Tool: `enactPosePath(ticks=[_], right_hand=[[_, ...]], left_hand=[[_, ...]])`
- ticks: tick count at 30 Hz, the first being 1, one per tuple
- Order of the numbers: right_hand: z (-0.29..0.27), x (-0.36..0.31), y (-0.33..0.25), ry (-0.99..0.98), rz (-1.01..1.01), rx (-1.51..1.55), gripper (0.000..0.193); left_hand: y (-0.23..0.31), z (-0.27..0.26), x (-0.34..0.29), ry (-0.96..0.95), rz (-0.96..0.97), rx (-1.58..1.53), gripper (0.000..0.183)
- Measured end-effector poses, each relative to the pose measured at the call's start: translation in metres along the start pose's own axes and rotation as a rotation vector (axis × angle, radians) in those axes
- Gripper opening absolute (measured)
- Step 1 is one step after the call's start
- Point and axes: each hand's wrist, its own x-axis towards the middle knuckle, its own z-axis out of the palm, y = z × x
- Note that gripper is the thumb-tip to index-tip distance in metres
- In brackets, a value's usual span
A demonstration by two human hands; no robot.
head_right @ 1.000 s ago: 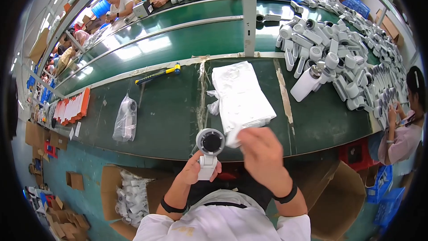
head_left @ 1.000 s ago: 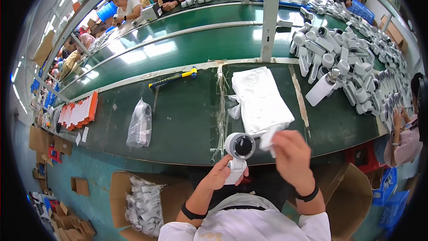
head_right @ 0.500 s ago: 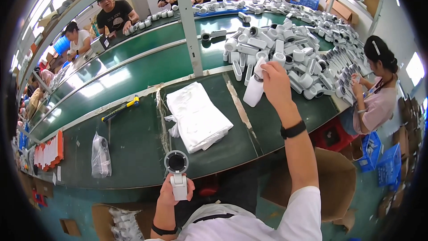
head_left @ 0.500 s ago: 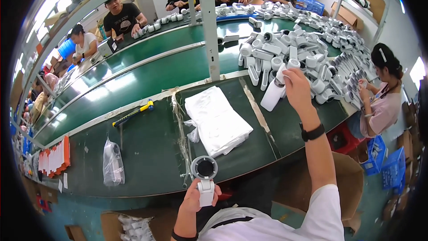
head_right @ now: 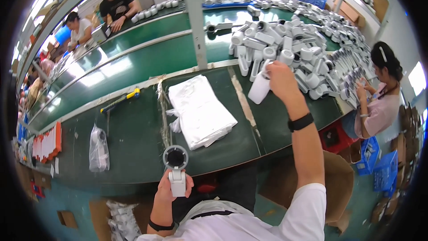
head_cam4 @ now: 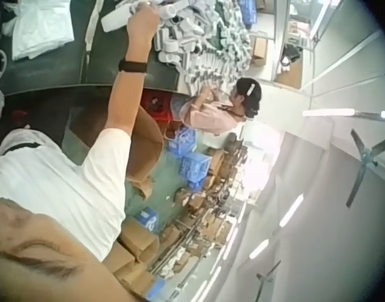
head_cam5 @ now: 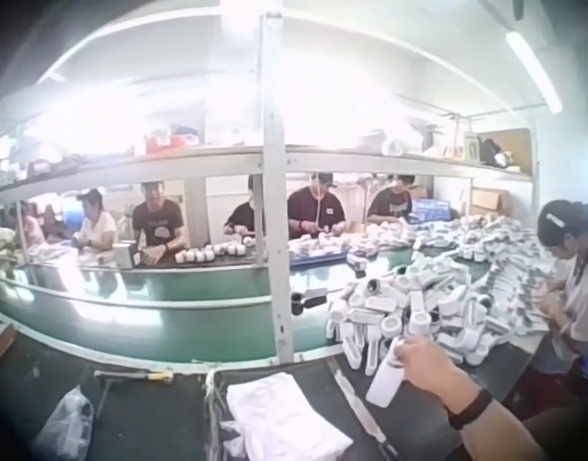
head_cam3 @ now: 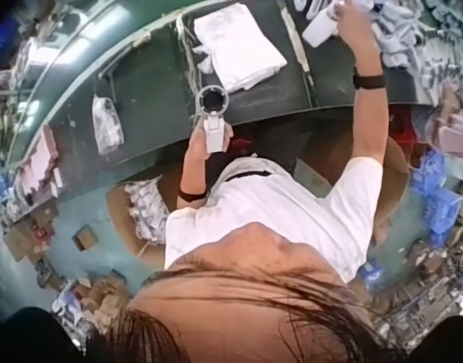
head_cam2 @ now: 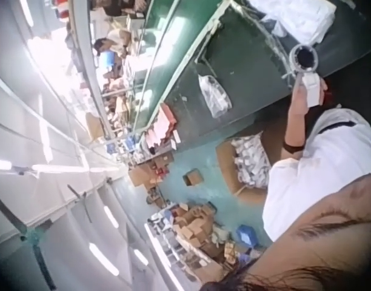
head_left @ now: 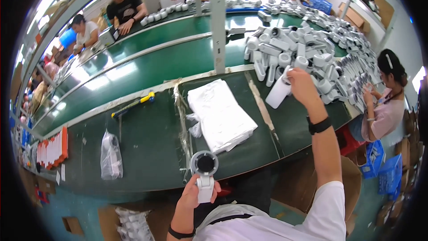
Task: The person picks up a handheld fan, wipes its surfaces with a cloth, and places it into a plastic bag. They then pick up a small bottle, wipe it with the cloth, and set it aside before wiping and bagging another handheld fan.
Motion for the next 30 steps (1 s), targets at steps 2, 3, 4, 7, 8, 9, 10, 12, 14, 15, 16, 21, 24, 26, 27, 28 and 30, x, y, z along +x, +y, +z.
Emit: enactPosePath(ticks=[2, 3, 4, 7, 8, 9, 10, 12, 14, 15, 16, 21, 24, 26, 27, 28, 30], right_hand=[[-0.001, 0.003, -0.002, -0.007, -0.007, -0.019, 0.012], [-0.007, 0.002, -0.005, 0.035, 0.0, 0.017, 0.013], [-0.007, -0.002, -0.001, 0.074, 0.01, -0.004, 0.014], [-0.003, -0.006, 0.008, 0.073, 0.001, 0.0, 0.014], [-0.006, -0.005, 0.007, 0.055, 0.006, -0.01, 0.014], [-0.007, -0.004, -0.004, 0.053, -0.005, 0.005, 0.014], [-0.009, -0.008, -0.019, 0.159, -0.014, 0.079, 0.013], [-0.019, -0.025, -0.056, 0.262, 0.001, 0.269, 0.012], [-0.026, -0.056, -0.109, 0.215, -0.043, 0.432, 0.013], [-0.023, -0.072, -0.136, 0.168, -0.121, 0.486, 0.014], [-0.018, -0.087, -0.16, 0.126, -0.2, 0.544, 0.017], [0.008, -0.134, -0.233, 0.013, -0.345, 0.819, 0.027], [0.023, -0.138, -0.245, -0.029, -0.436, 0.734, 0.029], [0.027, -0.145, -0.246, -0.052, -0.465, 0.696, 0.029], [0.029, -0.149, -0.247, -0.078, -0.494, 0.656, 0.03], [0.03, -0.156, -0.247, -0.116, -0.512, 0.672, 0.032], [0.031, -0.166, -0.246, -0.133, -0.56, 0.65, 0.036]], left_hand=[[0.006, 0.005, 0.005, 0.048, -0.039, -0.012, 0.07], [0.004, 0.001, 0.006, -0.015, -0.037, -0.084, 0.063], [0.004, 0.003, 0.011, 0.005, -0.036, -0.031, 0.066], [0.002, 0.008, 0.016, 0.055, -0.016, -0.01, 0.069], [0.002, 0.008, 0.018, 0.038, -0.003, -0.048, 0.071], [0.002, 0.009, 0.019, 0.054, 0.004, -0.04, 0.071], [0.003, 0.009, 0.02, 0.062, 0.03, -0.085, 0.072], [0.005, 0.016, 0.023, 0.089, 0.051, -0.165, 0.074], [0.006, 0.02, 0.027, 0.164, 0.03, -0.15, 0.072], [0.005, 0.019, 0.028, 0.233, 0.006, -0.133, 0.07], [0.004, 0.018, 0.03, 0.272, -0.032, -0.189, 0.063], [0.001, 0.02, 0.032, 0.188, -0.042, -0.328, 0.044], [0.006, 0.031, 0.034, 0.357, -0.041, -0.333, 0.041], [0.004, 0.024, 0.032, 0.316, 0.009, -0.352, 0.044], [0.003, 0.018, 0.031, 0.275, 0.059, -0.374, 0.047], [0.003, 0.011, 0.031, 0.274, 0.062, -0.373, 0.047], [0.004, 0.001, 0.03, 0.152, 0.139, -0.397, 0.047]])
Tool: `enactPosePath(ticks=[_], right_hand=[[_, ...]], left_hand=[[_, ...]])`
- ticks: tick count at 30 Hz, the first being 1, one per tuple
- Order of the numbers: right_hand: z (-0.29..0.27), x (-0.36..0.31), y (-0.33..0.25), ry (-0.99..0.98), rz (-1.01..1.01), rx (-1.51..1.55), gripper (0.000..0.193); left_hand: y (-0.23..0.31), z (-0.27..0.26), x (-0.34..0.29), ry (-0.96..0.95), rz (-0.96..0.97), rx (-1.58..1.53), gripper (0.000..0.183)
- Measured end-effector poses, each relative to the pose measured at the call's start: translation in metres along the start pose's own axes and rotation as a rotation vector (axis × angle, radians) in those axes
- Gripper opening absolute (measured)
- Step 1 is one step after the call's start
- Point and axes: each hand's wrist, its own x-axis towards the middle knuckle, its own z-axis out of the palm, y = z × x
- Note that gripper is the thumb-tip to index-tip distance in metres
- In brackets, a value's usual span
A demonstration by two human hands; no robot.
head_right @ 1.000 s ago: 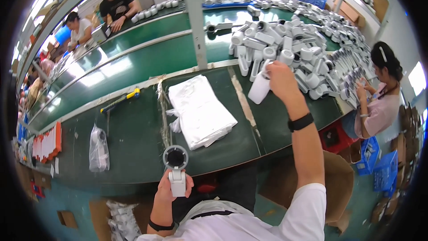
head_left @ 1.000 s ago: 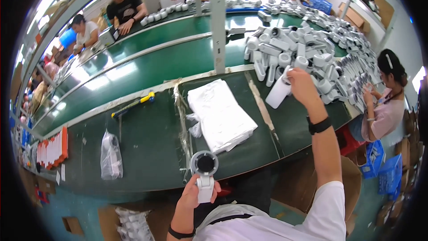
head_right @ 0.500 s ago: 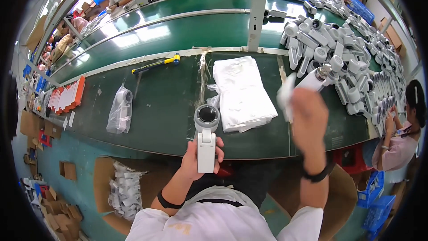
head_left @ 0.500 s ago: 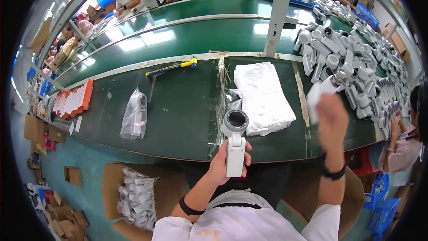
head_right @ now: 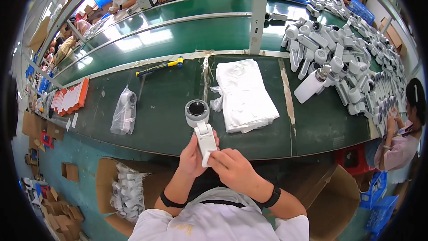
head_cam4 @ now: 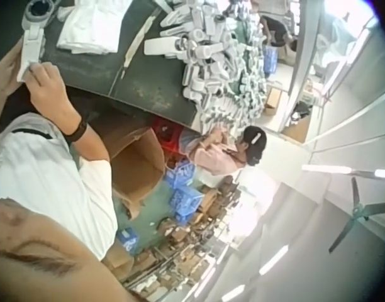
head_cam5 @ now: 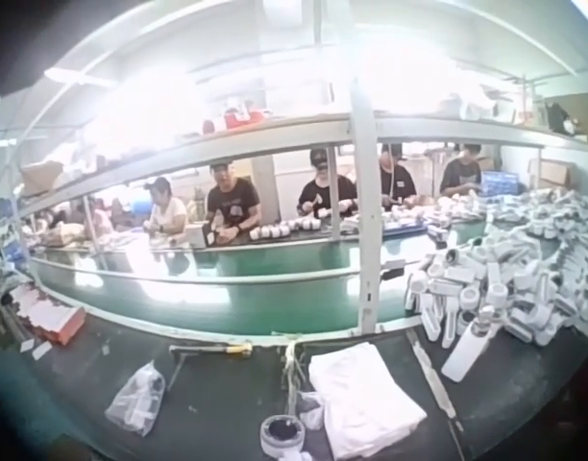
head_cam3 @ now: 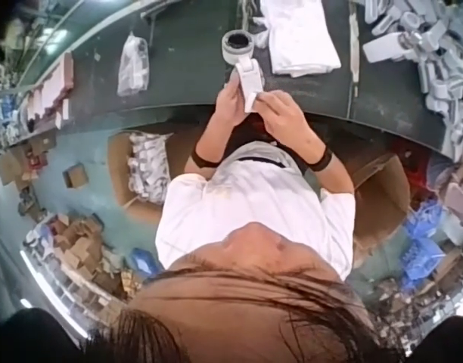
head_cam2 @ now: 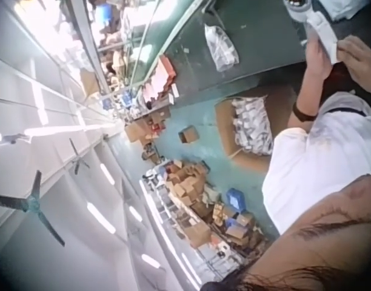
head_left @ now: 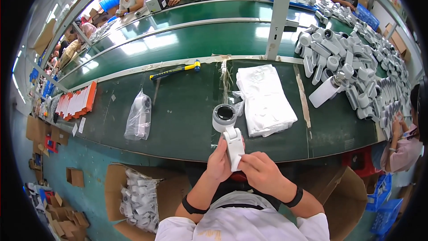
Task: The person picks up a handheld fan, wipes its surfaces with a cloth, and places it into a plastic bag. They then pick up a small bottle, wipe it with the cloth, and set it aside before wiping and bagging another handheld fan.
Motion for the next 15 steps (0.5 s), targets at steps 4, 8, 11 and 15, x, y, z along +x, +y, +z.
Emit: enactPosePath(ticks=[4, 8, 11, 15], right_hand=[[-0.004, 0.008, 0.0, 0.034, -0.026, -0.019, 0.038], [-0.007, 0.018, 0.003, 0.13, 0.043, -0.026, 0.035], [-0.006, 0.011, -0.006, 0.098, 0.028, -0.018, 0.033], [-0.004, 0.0, -0.01, 0.017, -0.033, 0.002, 0.03]], left_hand=[[-0.002, 0.008, -0.005, 0.0, -0.009, -0.009, 0.047], [-0.006, 0.02, -0.008, 0.175, -0.081, 0.079, 0.047], [-0.002, 0.009, -0.007, 0.092, -0.054, 0.075, 0.047], [0.004, 0.004, -0.011, 0.036, -0.022, 0.096, 0.046]])
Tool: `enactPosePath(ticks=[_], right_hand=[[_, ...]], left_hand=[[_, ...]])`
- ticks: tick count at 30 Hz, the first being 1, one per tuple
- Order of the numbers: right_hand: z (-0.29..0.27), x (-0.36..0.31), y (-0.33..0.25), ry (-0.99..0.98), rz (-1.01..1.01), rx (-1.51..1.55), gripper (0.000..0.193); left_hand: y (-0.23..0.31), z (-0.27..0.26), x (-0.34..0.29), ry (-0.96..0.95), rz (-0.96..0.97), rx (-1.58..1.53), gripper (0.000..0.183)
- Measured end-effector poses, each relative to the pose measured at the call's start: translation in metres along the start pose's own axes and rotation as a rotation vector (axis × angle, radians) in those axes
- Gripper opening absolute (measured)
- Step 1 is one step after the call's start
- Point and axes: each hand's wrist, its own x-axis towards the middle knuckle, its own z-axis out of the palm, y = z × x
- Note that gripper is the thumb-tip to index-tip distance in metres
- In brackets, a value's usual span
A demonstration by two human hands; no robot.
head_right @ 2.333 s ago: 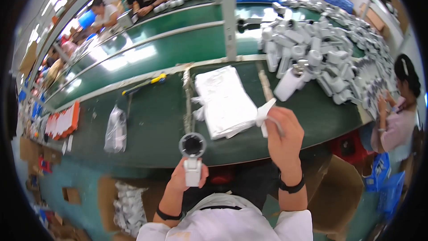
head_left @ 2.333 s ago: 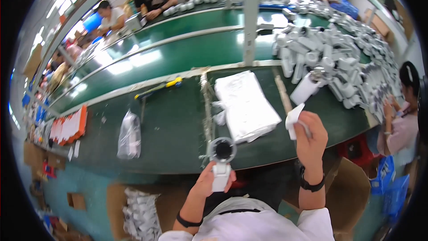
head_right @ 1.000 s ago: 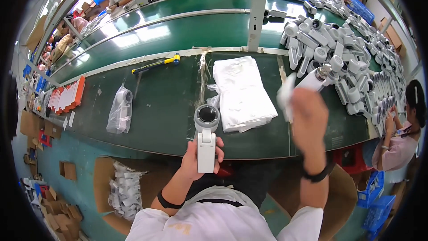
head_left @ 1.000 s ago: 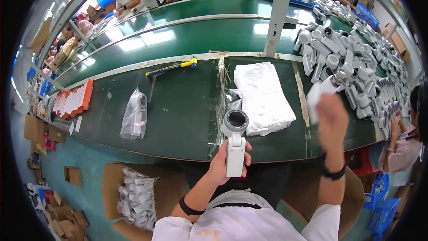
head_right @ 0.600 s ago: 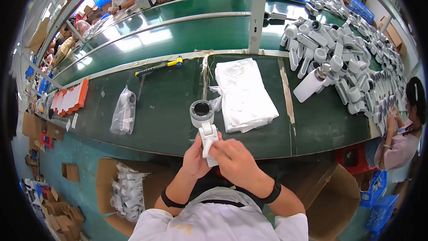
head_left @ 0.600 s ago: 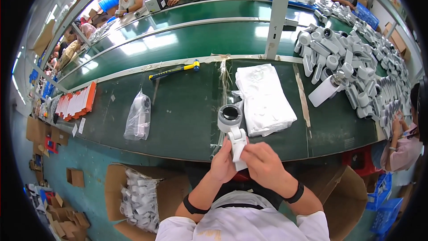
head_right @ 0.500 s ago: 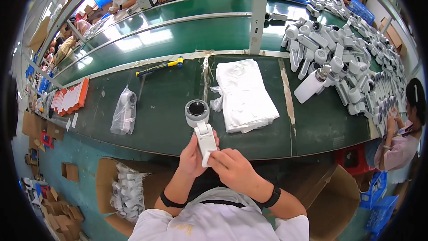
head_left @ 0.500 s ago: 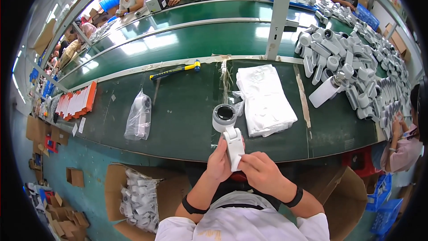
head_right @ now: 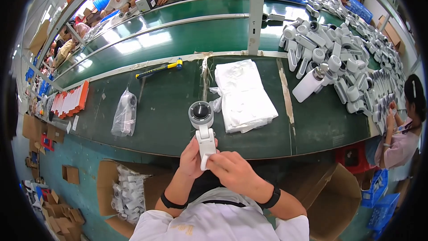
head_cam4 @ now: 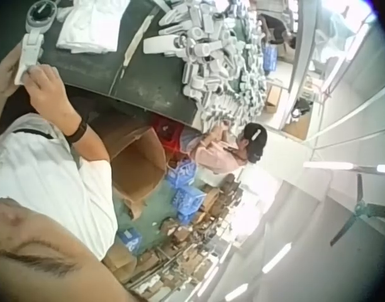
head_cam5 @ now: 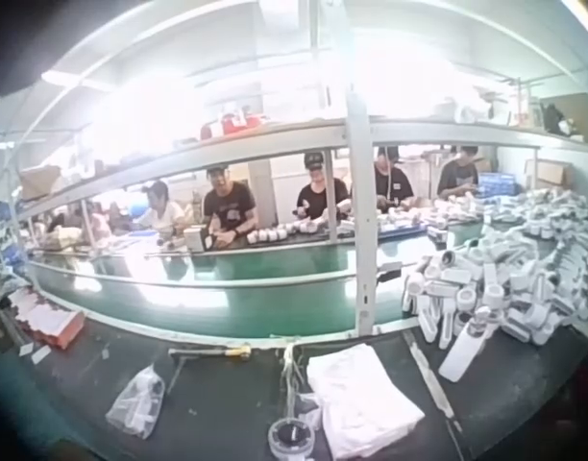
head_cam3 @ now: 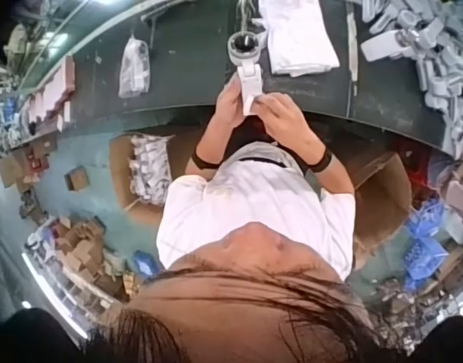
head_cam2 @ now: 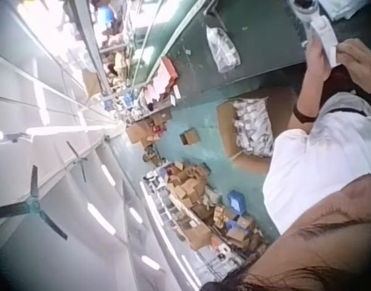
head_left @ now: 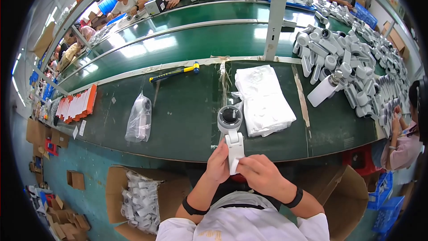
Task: The person picks up a handheld fan, wipes its surfaces with a cloth, and places it into a plastic bag. They then pick up a small bottle, wipe it with the cloth, and set it aside before wiping and bagging another handheld fan.
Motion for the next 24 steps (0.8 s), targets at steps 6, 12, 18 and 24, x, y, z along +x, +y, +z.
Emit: enactPosePath(ticks=[6, 12, 18, 24], right_hand=[[-0.02, 0.006, 0.017, 0.319, 0.215, 0.078, 0.026], [-0.022, 0.022, 0.017, 0.323, 0.163, 0.071, 0.025], [-0.011, 0.016, 0.008, 0.208, 0.179, 0.056, 0.027], [-0.019, 0.004, 0.0, 0.029, 0.109, 0.09, 0.039]], left_hand=[[-0.003, 0.008, -0.002, 0.082, -0.012, 0.082, 0.05], [-0.007, 0.011, -0.001, 0.011, 0.002, 0.16, 0.05], [-0.004, 0.005, -0.003, 0.042, 0.027, 0.202, 0.05], [0.003, 0.0, -0.004, 0.047, 0.065, 0.171, 0.048]])
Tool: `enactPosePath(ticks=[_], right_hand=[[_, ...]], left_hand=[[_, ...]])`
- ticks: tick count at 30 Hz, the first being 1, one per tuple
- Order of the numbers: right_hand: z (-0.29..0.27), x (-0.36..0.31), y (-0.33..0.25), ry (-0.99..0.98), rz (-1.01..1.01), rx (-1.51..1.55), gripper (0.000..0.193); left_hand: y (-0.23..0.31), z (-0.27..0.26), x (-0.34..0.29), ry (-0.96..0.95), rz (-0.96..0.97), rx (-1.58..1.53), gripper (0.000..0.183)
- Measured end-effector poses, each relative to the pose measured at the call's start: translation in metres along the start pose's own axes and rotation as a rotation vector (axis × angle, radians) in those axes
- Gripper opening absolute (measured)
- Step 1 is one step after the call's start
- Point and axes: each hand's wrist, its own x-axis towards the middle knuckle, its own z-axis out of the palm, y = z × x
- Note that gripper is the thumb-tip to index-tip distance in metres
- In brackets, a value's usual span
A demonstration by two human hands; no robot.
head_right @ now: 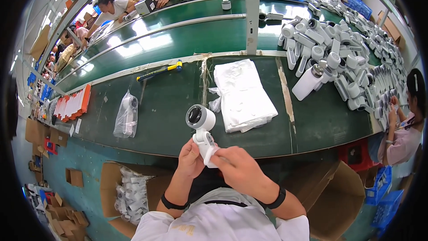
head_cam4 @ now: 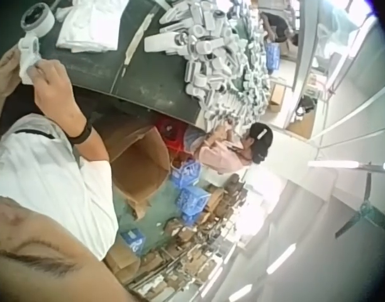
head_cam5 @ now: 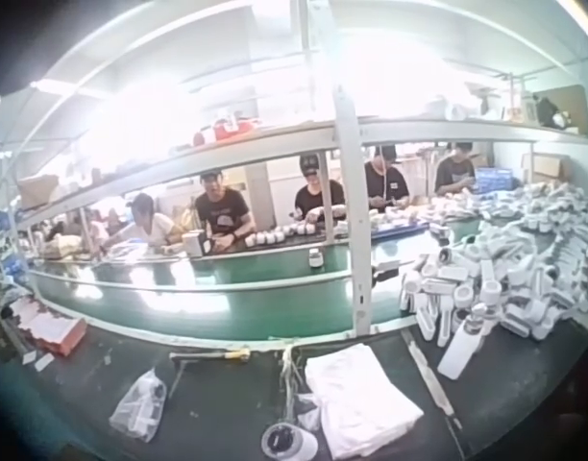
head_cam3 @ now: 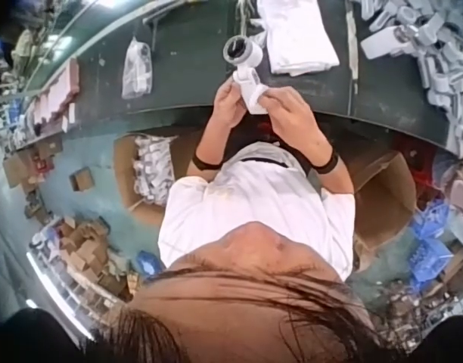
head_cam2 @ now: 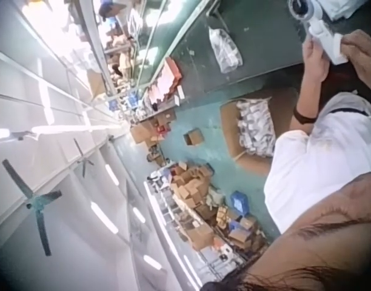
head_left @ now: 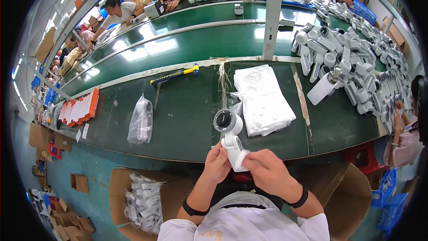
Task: The person picks up a handheld fan, wipes its surfaces with a cloth, and places it into a plastic bag. They then pick up a small bottle, wipe it with the cloth, and set it aside before wiping and bagging another handheld fan.
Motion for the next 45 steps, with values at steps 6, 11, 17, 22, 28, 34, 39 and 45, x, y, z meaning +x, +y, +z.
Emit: enactPosePath(ticks=[6, 11, 17, 22, 28, 34, 39, 45], right_hand=[[-0.006, 0.025, 0.002, 0.283, 0.015, 0.003, 0.026], [0.005, 0.023, 0.007, 0.365, 0.086, 0.03, 0.024], [0.011, 0.018, 0.006, 0.41, 0.122, 0.143, 0.021], [0.021, 0.017, 0.003, 0.378, 0.128, 0.179, 0.023], [0.037, 0.024, -0.001, 0.174, -0.056, -0.138, 0.037], [0.043, 0.004, -0.007, 0.051, -0.027, -0.069, 0.033], [0.026, 0.007, -0.003, 0.133, -0.001, 0.027, 0.033], [-0.01, 0.024, 0.01, 0.399, 0.084, -0.081, 0.026]], left_hand=[[-0.003, 0.016, 0.001, 0.059, -0.039, -0.04, 0.046], [-0.003, 0.02, 0.01, 0.058, -0.127, -0.243, 0.035], [-0.007, 0.015, 0.012, -0.013, -0.267, -0.604, 0.042], [-0.004, 0.024, 0.012, 0.128, -0.308, -0.617, 0.043], [-0.006, 0.026, 0.015, 0.366, -0.351, -0.425, 0.04], [-0.007, 0.005, 0.02, 0.032, -0.212, -0.558, 0.041], [-0.008, 0.013, 0.024, 0.143, -0.231, -0.471, 0.057], [-0.019, 0.002, 0.013, -0.021, -0.223, -0.461, 0.062]])
